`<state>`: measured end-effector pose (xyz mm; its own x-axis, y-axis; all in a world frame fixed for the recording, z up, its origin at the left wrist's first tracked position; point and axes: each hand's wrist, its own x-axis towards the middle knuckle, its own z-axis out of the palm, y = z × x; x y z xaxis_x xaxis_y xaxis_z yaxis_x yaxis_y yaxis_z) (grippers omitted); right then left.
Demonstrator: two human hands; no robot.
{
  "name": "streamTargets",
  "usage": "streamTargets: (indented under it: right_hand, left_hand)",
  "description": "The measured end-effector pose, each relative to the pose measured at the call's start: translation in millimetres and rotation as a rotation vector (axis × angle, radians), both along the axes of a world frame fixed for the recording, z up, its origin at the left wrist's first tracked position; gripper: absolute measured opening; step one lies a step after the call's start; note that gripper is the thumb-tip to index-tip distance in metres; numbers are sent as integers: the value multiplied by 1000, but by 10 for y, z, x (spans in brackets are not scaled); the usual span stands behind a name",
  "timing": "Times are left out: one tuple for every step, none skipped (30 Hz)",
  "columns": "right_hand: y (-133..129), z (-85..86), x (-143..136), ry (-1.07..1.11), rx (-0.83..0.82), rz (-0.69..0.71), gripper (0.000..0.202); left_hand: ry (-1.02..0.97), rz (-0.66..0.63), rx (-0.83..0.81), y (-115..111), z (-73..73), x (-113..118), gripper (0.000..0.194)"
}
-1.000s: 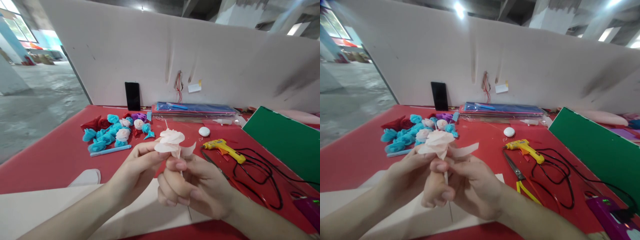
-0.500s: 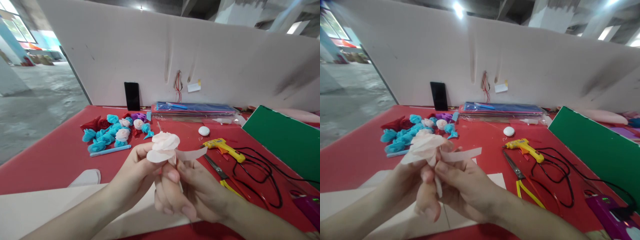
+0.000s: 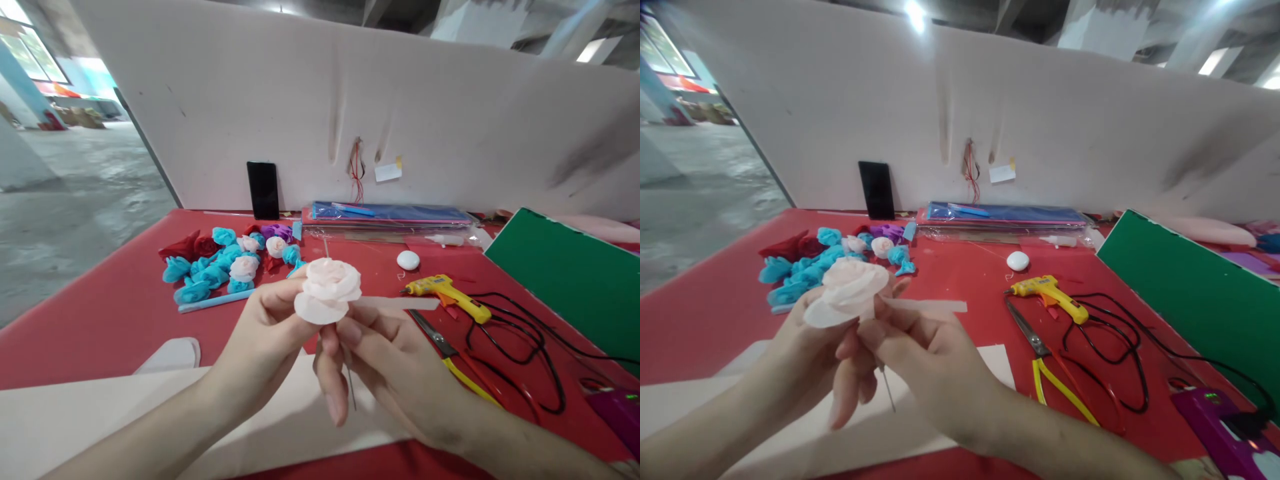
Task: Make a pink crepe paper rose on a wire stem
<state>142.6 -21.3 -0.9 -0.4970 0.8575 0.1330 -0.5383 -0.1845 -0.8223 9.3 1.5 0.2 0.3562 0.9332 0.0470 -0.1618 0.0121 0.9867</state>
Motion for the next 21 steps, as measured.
streamTargets:
  right_hand:
    - [2, -4, 1, -26, 14, -30, 15]
    - [5, -6, 2, -68, 30, -69, 16]
    - [9, -5, 4, -116, 46, -112, 17]
    - [13, -1, 5, -162, 58, -154, 18]
    - [18, 4, 6, -195, 58, -188, 20]
    - [22, 11, 6, -208, 54, -211, 22]
    - [27, 18, 5, -204, 46, -225, 23]
    - [31, 23, 3, -180, 38, -230, 23]
    - [35, 27, 0, -151, 26, -233, 23]
    - [38, 28, -3, -121, 15, -235, 22]
    - [42, 28, -5, -92, 5, -232, 22]
    - [45, 25, -6, -67, -7, -224, 23]
    - [49, 22, -6, -47, -23, -212, 25]
    - [53, 19, -5, -27, -37, -197, 26]
    - [58, 18, -2, -4, -48, -180, 26]
    - [62, 19, 3, 17, -65, -163, 26]
    - [65, 23, 8, 37, -86, -142, 26]
    - [68, 29, 13, 59, -106, -120, 27]
    - [69, 35, 18, 81, -122, -98, 27]
    - [71, 41, 23, 100, -134, -78, 27]
    - [72, 46, 28, 112, -143, -59, 27]
  left_hand:
    - [-34, -15, 7, 8, -9, -3, 26]
    - [-88, -44, 7, 15, -16, -3, 24]
    - [-139, -69, 8, 21, -20, 0, 23]
    - [-171, -82, 13, 24, -23, 7, 24]
    - [-193, -87, 17, 24, -25, 16, 26]
    - [-213, -85, 16, 22, -25, 27, 28]
    - [-233, -82, 7, 19, -24, 40, 29]
    - [-255, -82, -12, 14, -24, 53, 28]
    - [-284, -87, -34, 10, -23, 66, 26]
    - [-313, -92, -57, 6, -22, 78, 22]
    - [-342, -92, -76, 4, -21, 88, 17]
    - [-369, -91, -89, 4, -18, 97, 12]
    - [-391, -86, -96, 5, -14, 102, 7]
    - [-410, -78, -102, 6, -8, 104, 3]
    - [-421, -67, -113, 7, 0, 104, 6]
    - [-422, -55, -127, 7, 10, 100, 11]
    - [-412, -42, -140, 7, 20, 95, 15]
    - [-394, -27, -154, 6, 28, 89, 18]
    - [-375, -10, -166, 5, 34, 83, 19]
    - [-360, 3, -172, 5, 38, 79, 18]
    - [-348, 14, -172, 6, 37, 76, 15]
